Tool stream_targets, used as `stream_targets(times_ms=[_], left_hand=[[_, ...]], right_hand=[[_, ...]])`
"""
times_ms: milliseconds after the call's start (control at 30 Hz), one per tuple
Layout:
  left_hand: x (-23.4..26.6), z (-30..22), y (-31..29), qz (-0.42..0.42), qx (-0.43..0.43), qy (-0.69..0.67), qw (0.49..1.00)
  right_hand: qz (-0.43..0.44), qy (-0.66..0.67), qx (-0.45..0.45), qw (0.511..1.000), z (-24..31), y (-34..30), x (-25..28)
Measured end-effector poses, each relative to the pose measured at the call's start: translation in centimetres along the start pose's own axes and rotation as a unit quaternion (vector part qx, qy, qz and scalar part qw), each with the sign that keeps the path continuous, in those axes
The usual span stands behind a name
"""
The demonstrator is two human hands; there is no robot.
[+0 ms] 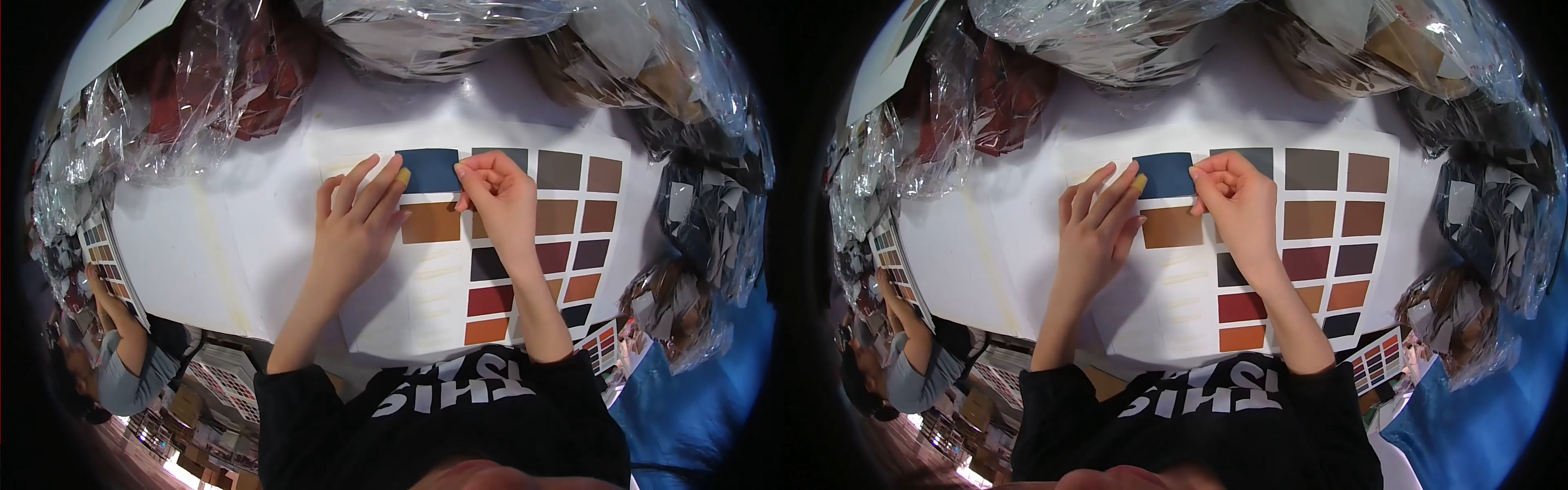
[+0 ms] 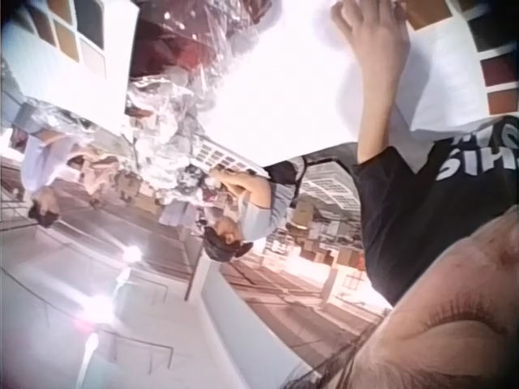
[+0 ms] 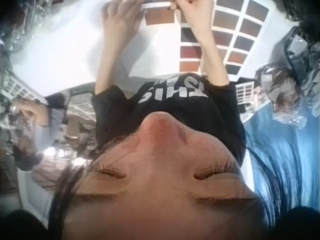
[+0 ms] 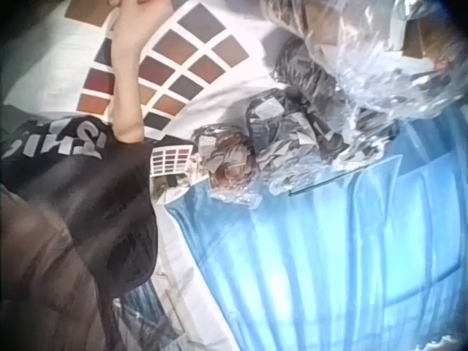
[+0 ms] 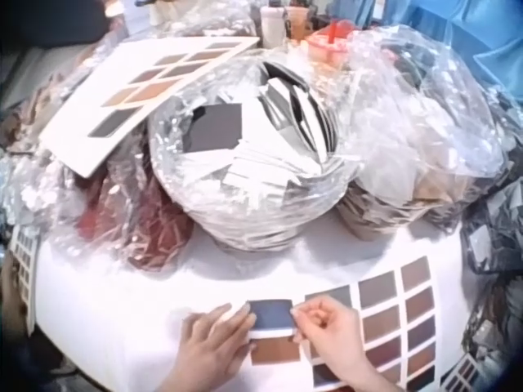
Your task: Organizing and adhering various colored material swatches onto a sample grid card.
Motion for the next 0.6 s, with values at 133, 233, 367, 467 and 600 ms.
stream_targets(times_ms=[133, 233, 367, 467, 600], left_hand=[[0.0, -0.3, 0.0, 0.002, -0.016, 0.027, 1.000], [0.0, -0.6, 0.1, 0.008, -0.013, 0.032, 0.999], [-0.4, -1.5, 0.7, 0.025, -0.014, 0.037, 0.999], [-1.8, -3.1, 1.4, 0.035, -0.041, 0.011, 0.998], [-2.9, -4.3, 2.0, 0.080, -0.063, -0.063, 0.993]], right_hand=[[0.005, -0.009, 0.002, 1.000, -0.2, 0.1, 0.1], [0.007, -0.019, 0.004, 1.000, -0.1, 0.1, 0.2], [0.006, -0.110, 0.007, 0.994, 1.4, -0.1, 0.4], [-0.017, -0.211, 0.060, 0.976, 2.1, -1.0, 1.9], [-0.100, -0.214, 0.146, 0.961, 1.8, -4.9, 8.0]])
Point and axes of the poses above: each hand's wrist, its own y-axis towards the middle knuckle, its own x-axis out of the back of the hand, z = x × y, the point moved 5 cm from there along y, towards the middle knuckle, and after that the axes turned 2 degrees about -z, right-handed, at the moved point
